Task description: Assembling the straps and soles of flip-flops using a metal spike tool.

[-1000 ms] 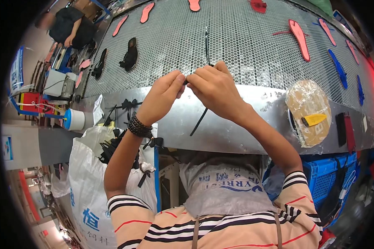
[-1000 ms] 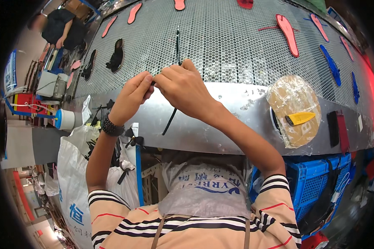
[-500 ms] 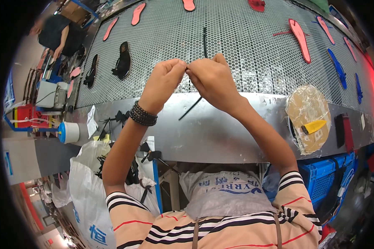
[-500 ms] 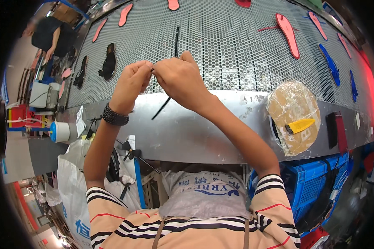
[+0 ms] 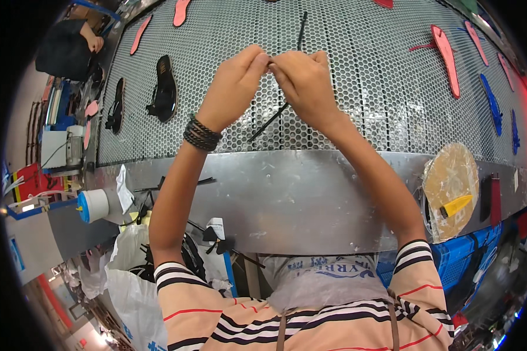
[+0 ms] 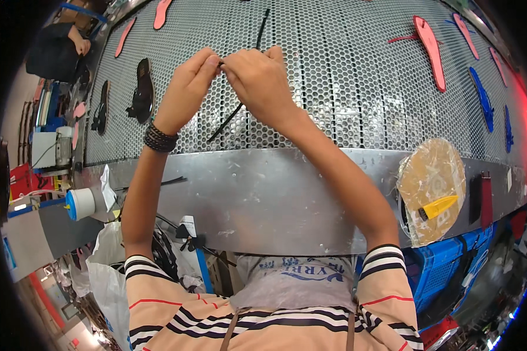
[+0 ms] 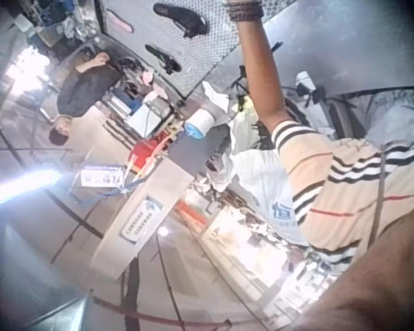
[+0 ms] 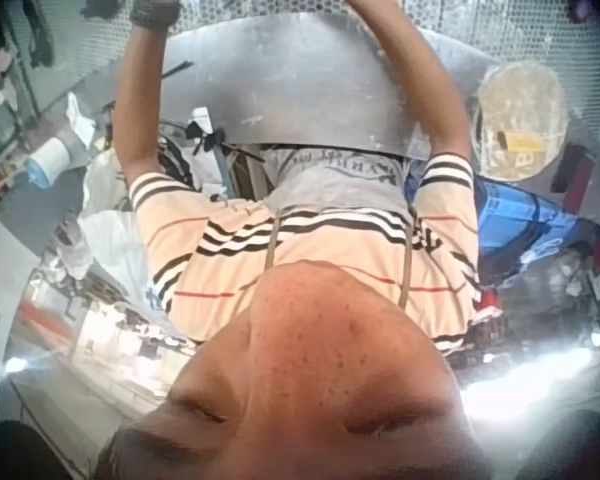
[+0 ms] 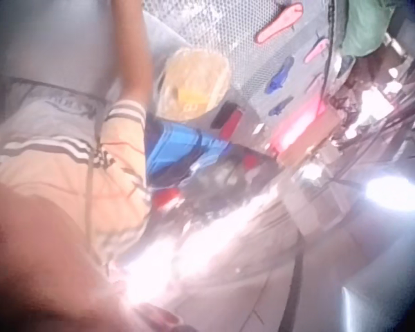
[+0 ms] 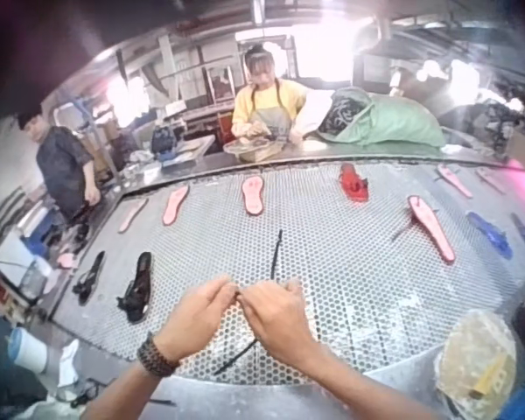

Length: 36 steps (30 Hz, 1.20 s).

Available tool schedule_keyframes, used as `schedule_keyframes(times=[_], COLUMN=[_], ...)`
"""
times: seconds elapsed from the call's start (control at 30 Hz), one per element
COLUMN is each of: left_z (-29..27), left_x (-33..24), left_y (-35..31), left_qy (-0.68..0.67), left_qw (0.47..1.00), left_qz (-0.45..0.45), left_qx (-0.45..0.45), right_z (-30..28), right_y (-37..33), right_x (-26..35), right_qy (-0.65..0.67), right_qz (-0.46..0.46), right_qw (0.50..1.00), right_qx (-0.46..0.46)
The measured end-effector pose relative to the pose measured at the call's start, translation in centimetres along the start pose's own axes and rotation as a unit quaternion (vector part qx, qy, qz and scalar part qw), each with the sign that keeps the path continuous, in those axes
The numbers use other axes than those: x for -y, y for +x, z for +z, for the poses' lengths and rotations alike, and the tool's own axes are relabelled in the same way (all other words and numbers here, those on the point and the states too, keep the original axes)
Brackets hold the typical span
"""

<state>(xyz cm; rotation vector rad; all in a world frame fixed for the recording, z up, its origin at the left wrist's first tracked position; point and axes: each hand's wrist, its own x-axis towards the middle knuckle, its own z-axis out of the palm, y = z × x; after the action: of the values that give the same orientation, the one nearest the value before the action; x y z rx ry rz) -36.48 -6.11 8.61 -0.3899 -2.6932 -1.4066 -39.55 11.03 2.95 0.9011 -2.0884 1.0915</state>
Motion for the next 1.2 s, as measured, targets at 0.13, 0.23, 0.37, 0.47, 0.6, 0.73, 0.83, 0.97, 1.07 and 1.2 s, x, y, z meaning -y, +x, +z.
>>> schedule_keyframes(times=[0.13, 0.23, 0.37, 0.47, 0.6, 0.73, 0.83, 0.97, 1.07, 1.2], left_z=[-0.5, 1.0, 1.3, 1.0, 0.0, -0.8, 0.1, 1.3, 2.4, 5.2], left_x=[0.5, 1.0, 0.3, -0.3, 0.0, 1.2, 3.1, 1.5, 1.1, 11.9], left_y=[-0.2, -0.8, -1.0, -0.9, -0.3, 0.8, 1.6, 4.9, 10.2, 25.4], left_qy=[-0.275, -0.302, -0.227, -0.174, -0.04, 0.022, 0.031, 0.018, -0.121, -0.062], left_qw=[0.944, 0.94, 0.964, 0.976, 0.994, 0.994, 0.986, 0.985, 0.945, 0.996], left_qz=[-0.176, -0.159, -0.136, -0.131, -0.093, 0.0, 0.146, 0.138, 0.051, 0.068], left_qx=[0.048, 0.022, 0.003, 0.002, 0.046, 0.11, 0.079, 0.097, 0.298, 0.001], right_z=[1.4, 1.1, 0.9, 0.4, 0.7, 0.8, -0.3, -2.5, -6.5, -11.9], right_y=[-0.7, -0.8, -1.4, -1.0, -1.1, -1.6, -0.9, 0.0, -0.5, -1.8], right_x=[-0.9, -1.0, -0.9, -1.0, -0.8, -1.2, -1.1, -2.8, -2.1, 1.1], right_qy=[0.029, 0.03, 0.05, 0.023, 0.005, 0.068, 0.19, 0.277, 0.235, 0.122], right_qz=[0.009, 0.012, 0.001, -0.022, -0.033, 0.008, 0.112, 0.232, 0.306, 0.214], right_qw=[1.0, 0.999, 0.999, 0.999, 0.999, 0.997, 0.97, 0.928, 0.922, 0.964], right_qx=[-0.007, 0.004, -0.004, 0.013, -0.007, 0.042, 0.104, 0.088, 0.043, 0.105])
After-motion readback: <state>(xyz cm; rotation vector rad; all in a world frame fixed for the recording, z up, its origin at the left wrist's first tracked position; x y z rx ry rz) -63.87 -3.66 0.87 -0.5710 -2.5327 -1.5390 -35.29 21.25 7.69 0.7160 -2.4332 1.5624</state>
